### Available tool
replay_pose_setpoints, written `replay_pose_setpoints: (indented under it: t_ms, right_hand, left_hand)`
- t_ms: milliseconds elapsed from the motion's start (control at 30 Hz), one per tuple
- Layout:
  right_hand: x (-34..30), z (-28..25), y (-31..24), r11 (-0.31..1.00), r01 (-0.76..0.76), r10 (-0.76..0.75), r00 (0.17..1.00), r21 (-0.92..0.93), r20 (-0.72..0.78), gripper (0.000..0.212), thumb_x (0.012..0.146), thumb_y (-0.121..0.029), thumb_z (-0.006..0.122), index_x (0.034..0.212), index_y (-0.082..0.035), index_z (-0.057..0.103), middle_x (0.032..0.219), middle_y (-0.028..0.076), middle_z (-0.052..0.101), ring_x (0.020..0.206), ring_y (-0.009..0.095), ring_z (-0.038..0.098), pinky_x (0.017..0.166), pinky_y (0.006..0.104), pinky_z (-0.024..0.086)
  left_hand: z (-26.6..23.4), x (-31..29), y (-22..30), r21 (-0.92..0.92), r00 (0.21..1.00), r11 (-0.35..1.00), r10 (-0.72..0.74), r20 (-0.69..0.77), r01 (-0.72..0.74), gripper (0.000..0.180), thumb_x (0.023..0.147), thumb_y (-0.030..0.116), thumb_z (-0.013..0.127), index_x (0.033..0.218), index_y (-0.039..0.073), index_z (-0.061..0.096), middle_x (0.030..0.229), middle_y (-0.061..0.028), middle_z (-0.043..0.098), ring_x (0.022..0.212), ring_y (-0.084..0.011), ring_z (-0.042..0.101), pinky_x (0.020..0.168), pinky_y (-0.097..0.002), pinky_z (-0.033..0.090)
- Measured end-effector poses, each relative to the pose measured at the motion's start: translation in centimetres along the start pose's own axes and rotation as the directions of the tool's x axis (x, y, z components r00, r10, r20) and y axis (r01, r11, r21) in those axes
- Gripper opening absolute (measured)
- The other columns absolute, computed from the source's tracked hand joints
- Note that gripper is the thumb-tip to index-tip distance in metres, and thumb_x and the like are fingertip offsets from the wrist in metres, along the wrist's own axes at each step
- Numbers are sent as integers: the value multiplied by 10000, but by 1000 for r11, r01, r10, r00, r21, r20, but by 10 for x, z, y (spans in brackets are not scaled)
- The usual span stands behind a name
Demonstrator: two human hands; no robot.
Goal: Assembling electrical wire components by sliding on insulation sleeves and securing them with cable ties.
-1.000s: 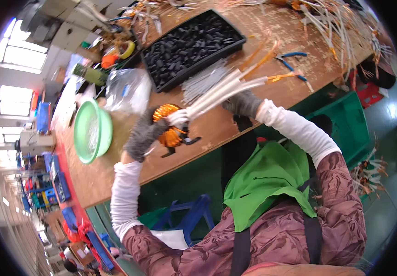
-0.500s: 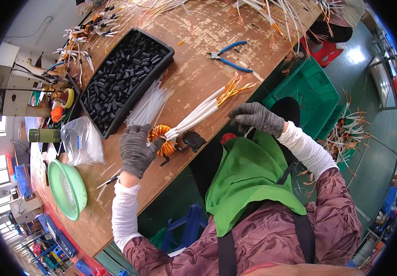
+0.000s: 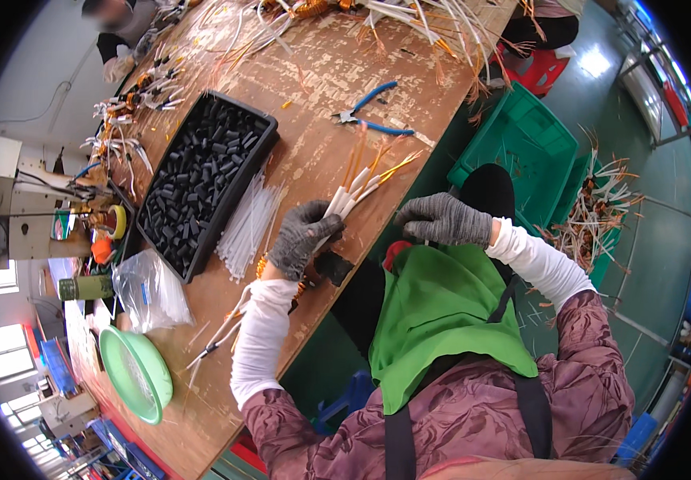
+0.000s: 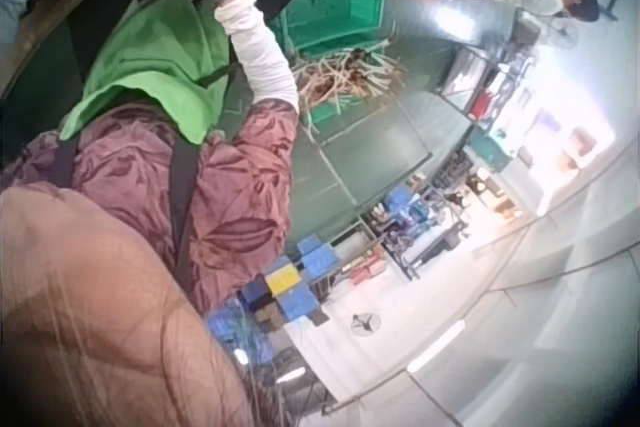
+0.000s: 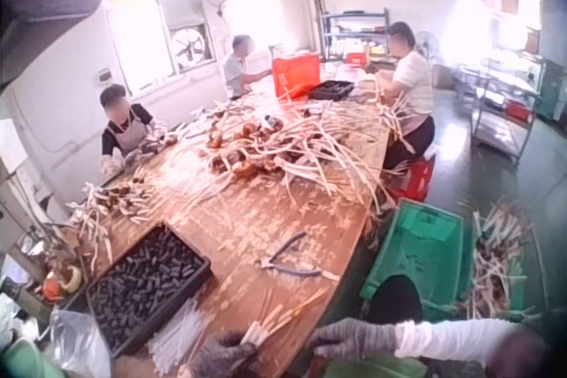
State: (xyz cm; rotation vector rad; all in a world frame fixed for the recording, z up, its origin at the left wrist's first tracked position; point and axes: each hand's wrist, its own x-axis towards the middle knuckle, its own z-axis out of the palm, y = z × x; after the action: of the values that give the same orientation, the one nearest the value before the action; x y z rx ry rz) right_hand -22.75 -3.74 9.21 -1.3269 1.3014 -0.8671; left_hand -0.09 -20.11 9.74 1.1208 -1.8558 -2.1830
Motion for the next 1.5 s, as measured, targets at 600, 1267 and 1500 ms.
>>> replay_pose_setpoints:
  t_ms: [600,1267,1500]
  right_hand:
    - [118,-5,-77,342,412,77,884,-845,462,170,713,-311,638,690,-144,652,590,74,607,545,297,594,472,398,444]
    - [10,-123,-96,30,74,-570,821,-997,44,104,748,-202,602,820,-163,667,682,61,584,643,247,598,568,365,479]
    - [108,35,-74,212,422,-566,788,-881,241,323,679,-425,637,722,-105,618,751,74,608,750,241,600,687,366,466]
  left_hand:
    - [10,-8,-16,-108,979,978,169,-111,-180,229,800,159,670,950,-9,626,745,-43,614,616,-92,557,552,-235,467]
    - [-1,-6,-15,-74,987,988,132,-88,-139,251,840,251,603,914,11,605,697,-41,601,538,-74,519,478,-215,412]
    - [0,-2,-33,56,929,934,357,-94,-353,225,822,185,604,931,-12,598,693,-22,593,539,-117,536,500,-244,429]
